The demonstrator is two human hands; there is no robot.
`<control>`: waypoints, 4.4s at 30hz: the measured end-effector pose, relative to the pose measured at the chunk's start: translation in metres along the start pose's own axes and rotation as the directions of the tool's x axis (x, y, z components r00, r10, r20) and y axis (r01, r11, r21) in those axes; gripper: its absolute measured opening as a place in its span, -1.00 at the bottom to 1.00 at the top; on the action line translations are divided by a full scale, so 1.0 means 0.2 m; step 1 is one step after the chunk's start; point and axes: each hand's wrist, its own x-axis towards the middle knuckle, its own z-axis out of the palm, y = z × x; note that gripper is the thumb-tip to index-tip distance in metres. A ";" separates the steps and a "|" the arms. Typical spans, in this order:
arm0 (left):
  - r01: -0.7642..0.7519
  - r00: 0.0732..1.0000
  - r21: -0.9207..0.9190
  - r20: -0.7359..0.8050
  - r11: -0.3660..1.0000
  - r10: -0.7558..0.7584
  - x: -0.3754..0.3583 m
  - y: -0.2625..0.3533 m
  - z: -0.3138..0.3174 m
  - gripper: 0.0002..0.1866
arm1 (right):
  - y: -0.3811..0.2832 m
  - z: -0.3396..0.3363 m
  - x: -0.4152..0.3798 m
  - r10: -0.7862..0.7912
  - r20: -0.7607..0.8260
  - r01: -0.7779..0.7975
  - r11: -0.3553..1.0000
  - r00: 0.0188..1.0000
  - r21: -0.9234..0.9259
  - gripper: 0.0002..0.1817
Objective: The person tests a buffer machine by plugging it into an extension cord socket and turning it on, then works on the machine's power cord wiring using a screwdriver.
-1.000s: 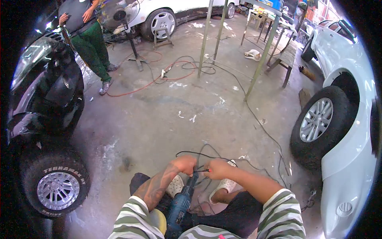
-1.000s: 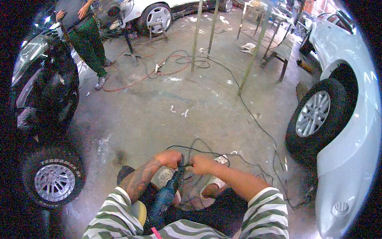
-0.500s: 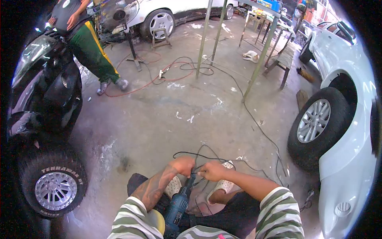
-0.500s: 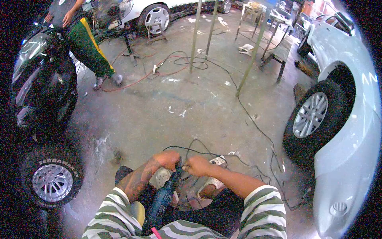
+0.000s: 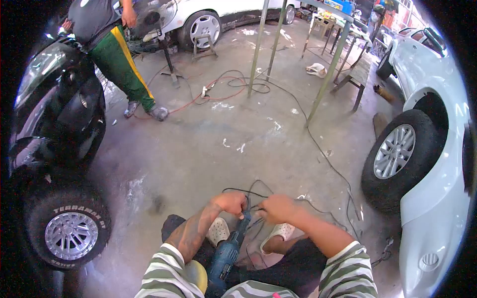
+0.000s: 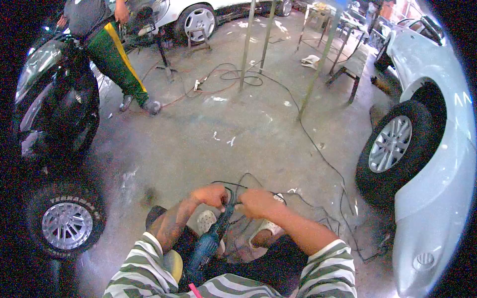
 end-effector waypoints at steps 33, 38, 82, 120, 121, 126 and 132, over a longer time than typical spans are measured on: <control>0.219 0.943 -0.213 0.298 0.952 -0.150 -0.01 0.04 -0.05 -0.55 | -0.12 0.03 -0.19 -0.576 -0.293 0.643 0.723 0.763 0.255 -0.76; 0.184 0.951 -0.103 0.271 0.977 -0.151 -0.02 0.09 -0.08 -0.58 | -0.16 0.08 -0.32 -0.449 -0.156 0.473 0.859 0.880 0.193 -0.78; 0.175 0.955 -0.182 0.269 0.968 -0.122 -0.02 0.06 -0.08 -0.56 | -0.05 0.23 -0.32 -0.210 -0.503 0.321 0.936 0.839 0.147 -0.81; -0.369 0.910 -0.373 0.042 0.851 0.413 -0.01 0.30 0.11 -0.68 | -0.12 0.11 -0.29 -0.058 -0.180 0.100 0.968 0.982 0.230 -0.62; -0.380 0.909 -0.364 0.025 0.850 0.417 0.01 0.28 0.14 -0.68 | -0.12 0.11 -0.31 -0.039 -0.249 0.122 0.937 0.968 0.328 -0.65; -0.272 0.947 -0.232 0.106 0.934 0.302 -0.02 0.35 0.05 -0.63 | -0.03 0.17 -0.34 -0.180 -0.352 0.261 0.945 0.918 0.198 -0.70; -0.394 0.821 -0.256 0.334 0.883 0.464 0.07 0.20 0.09 -0.62 | -0.12 0.11 -0.31 0.001 -0.141 0.034 0.969 0.990 0.246 -0.61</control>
